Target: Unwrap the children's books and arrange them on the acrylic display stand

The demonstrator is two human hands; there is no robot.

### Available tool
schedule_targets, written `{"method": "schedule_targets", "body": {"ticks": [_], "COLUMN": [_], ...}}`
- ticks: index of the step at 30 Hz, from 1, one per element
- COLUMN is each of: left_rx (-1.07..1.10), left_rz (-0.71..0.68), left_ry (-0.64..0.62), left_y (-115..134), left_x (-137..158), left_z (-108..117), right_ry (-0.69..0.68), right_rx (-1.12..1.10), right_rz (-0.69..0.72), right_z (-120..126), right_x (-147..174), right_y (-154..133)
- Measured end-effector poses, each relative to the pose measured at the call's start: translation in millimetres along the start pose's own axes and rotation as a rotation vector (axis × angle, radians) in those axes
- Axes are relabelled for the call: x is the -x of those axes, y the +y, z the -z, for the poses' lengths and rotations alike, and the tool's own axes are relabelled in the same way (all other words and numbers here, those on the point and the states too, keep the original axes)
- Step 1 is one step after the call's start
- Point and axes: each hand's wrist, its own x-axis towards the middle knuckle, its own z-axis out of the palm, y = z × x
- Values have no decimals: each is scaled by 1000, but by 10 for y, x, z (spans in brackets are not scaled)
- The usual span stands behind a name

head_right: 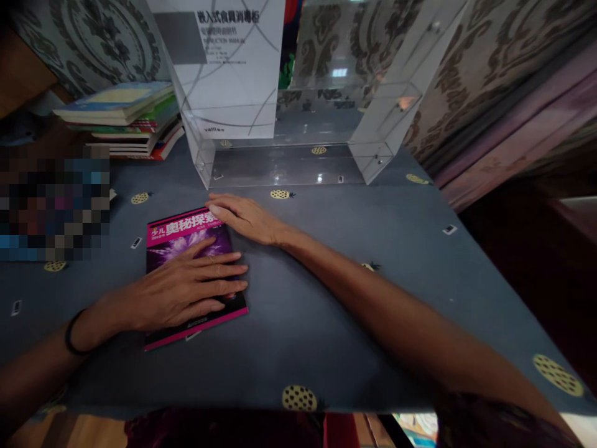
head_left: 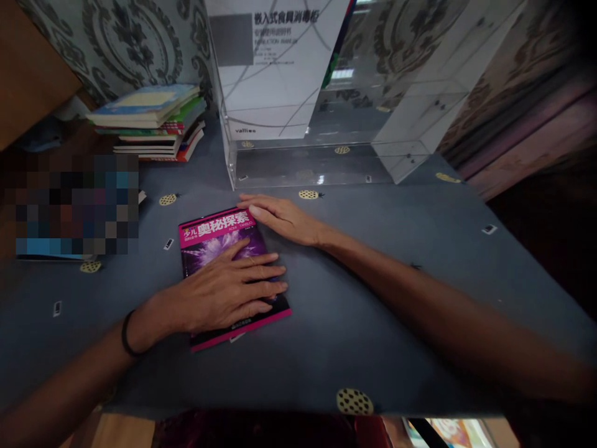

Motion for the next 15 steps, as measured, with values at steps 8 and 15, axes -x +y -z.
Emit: {"method": "schedule_targets", "body": {"ticks": [8,15], "left_rx": [31,65], "left_rz": [-63,-85], "left_ry": [-8,-16], "left_y": [31,122], "left_x": [36,72], "left_z": [-9,-44], "right_ry": [3,7], "right_rx": [4,7], "right_rz": [5,-2], "right_z": [-2,-15], "right_x": [5,-2], "right_y": [-5,-3]}}
